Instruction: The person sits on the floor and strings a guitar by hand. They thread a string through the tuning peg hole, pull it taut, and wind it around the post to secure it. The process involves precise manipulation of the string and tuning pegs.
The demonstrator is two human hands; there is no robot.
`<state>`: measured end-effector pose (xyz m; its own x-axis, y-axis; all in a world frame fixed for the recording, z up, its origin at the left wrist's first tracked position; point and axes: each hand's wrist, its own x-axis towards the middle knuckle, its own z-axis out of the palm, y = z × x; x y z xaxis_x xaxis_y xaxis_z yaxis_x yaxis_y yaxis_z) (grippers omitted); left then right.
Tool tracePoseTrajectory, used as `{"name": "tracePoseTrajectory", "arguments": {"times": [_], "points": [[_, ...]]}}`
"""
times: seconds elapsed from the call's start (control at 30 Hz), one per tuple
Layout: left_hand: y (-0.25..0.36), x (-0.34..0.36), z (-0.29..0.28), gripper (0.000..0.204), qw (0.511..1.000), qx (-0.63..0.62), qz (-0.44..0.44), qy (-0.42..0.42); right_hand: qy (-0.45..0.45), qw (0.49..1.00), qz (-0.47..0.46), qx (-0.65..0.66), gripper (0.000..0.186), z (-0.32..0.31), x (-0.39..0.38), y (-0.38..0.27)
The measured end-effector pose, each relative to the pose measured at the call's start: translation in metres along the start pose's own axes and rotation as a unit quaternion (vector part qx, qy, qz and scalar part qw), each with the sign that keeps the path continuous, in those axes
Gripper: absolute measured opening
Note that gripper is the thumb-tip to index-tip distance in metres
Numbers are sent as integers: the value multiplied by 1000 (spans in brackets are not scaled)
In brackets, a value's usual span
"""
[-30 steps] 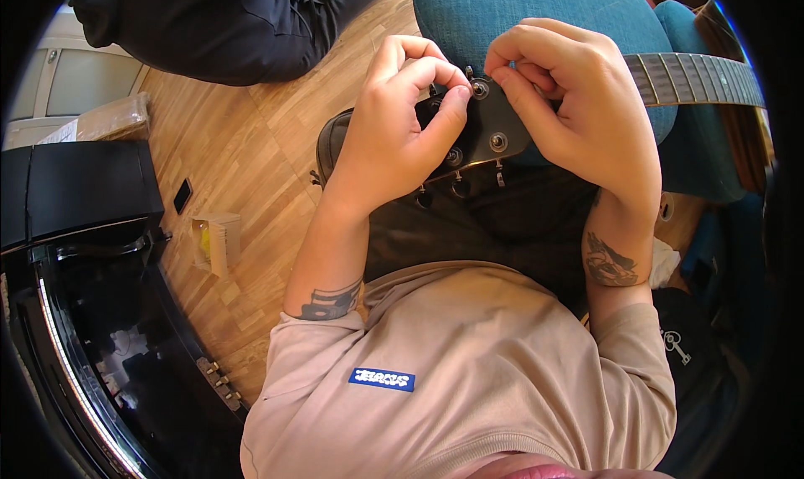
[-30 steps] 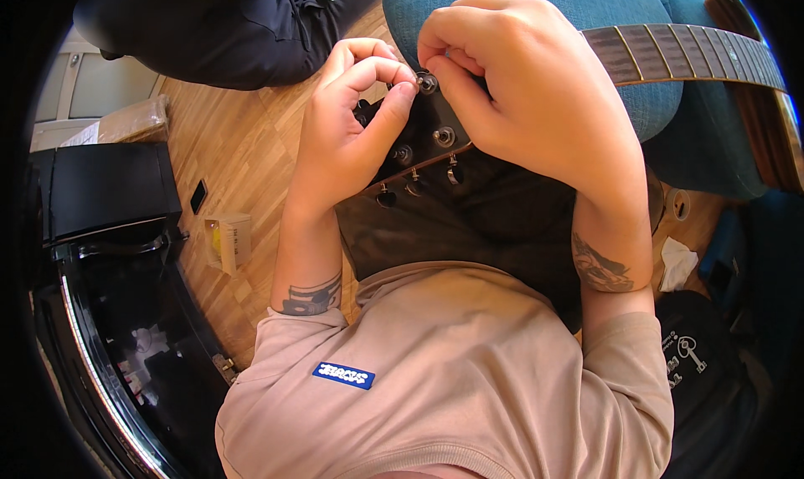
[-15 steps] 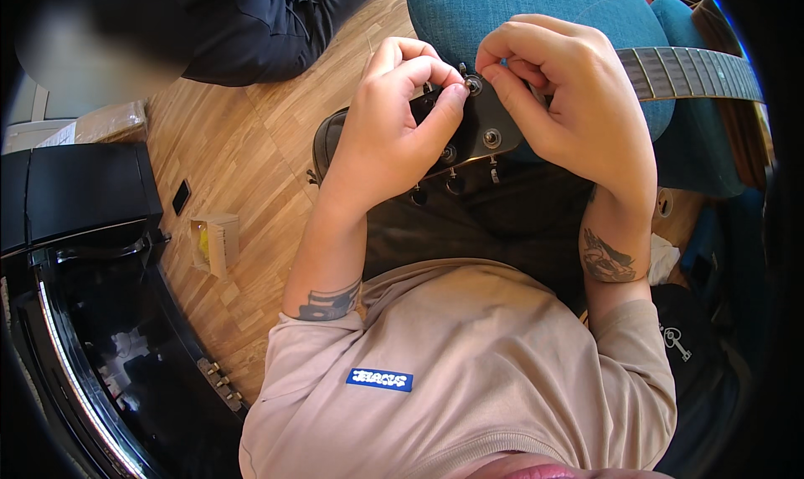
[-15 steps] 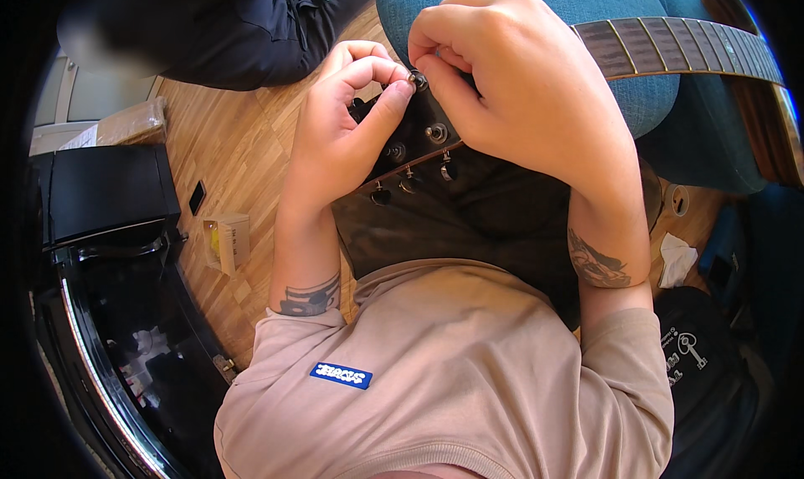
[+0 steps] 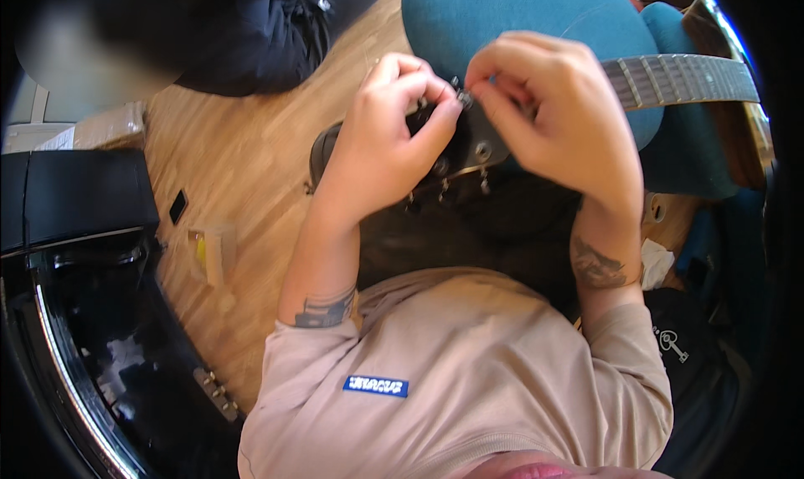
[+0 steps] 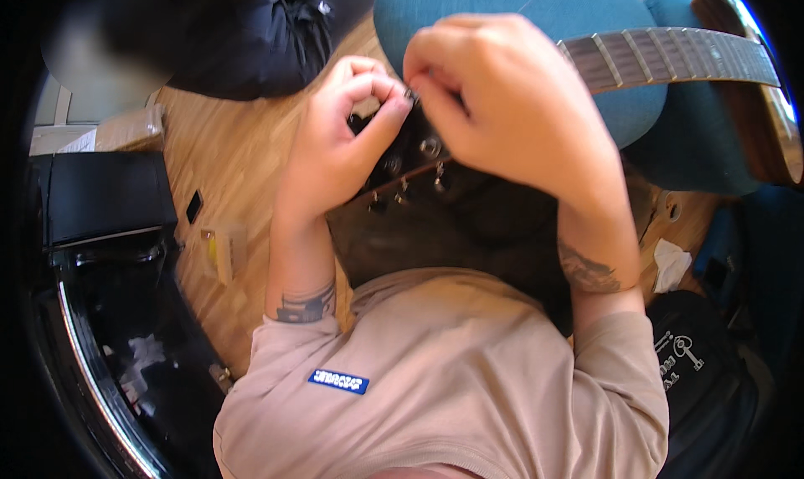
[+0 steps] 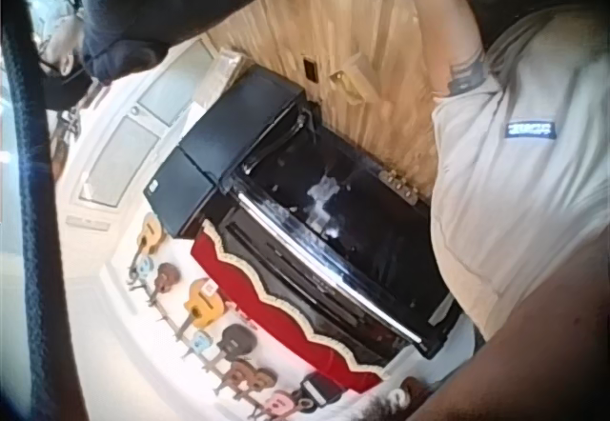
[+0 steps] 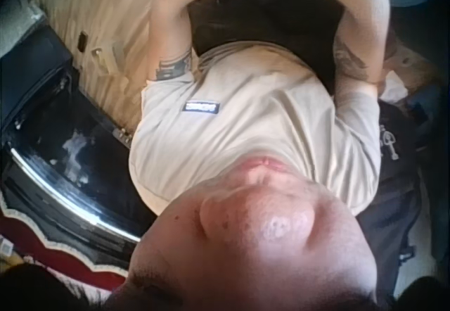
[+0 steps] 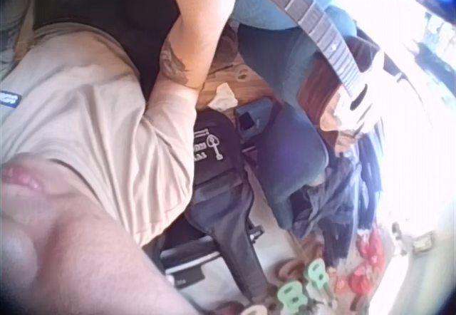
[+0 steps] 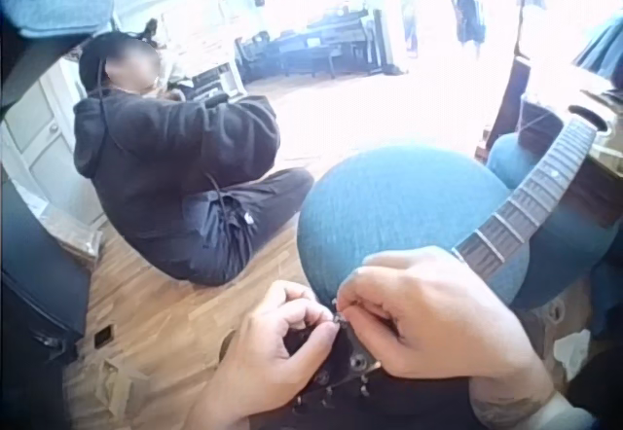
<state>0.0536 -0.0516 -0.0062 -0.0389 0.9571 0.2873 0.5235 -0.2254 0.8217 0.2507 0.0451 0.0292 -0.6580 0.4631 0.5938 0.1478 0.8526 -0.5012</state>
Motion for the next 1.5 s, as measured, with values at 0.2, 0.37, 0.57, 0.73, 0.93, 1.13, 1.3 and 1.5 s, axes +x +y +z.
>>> {"name": "tracePoseTrajectory", "arguments": {"times": [0.2,0.37,0.57,0.73,0.93,1.13,1.3,1.5], "points": [[-1,9,-2,9,998,44,-4,43,-61,997,39,-11,8,-3,7,4],[-4,12,2,9,999,30,10,42,-66,997,45,-7,11,0,2,7],[-8,3,7,12,997,-41,18,69,-33,999,40,-7,11,0,1,6],[-7,8,15,15,991,-55,29,117,-42,998,26,-46,9,-2,3,2],[-8,6,19,10,987,-89,45,126,-17,999,-9,-33,5,-7,6,3],[-8,-1,9,13,994,-61,32,85,-58,998,3,-12,7,-9,8,5],[-7,3,13,13,990,-44,67,117,-82,994,1,-74,5,-12,10,5],[-9,4,14,13,992,-59,58,98,-129,987,5,-100,7,-20,9,-2]]}}
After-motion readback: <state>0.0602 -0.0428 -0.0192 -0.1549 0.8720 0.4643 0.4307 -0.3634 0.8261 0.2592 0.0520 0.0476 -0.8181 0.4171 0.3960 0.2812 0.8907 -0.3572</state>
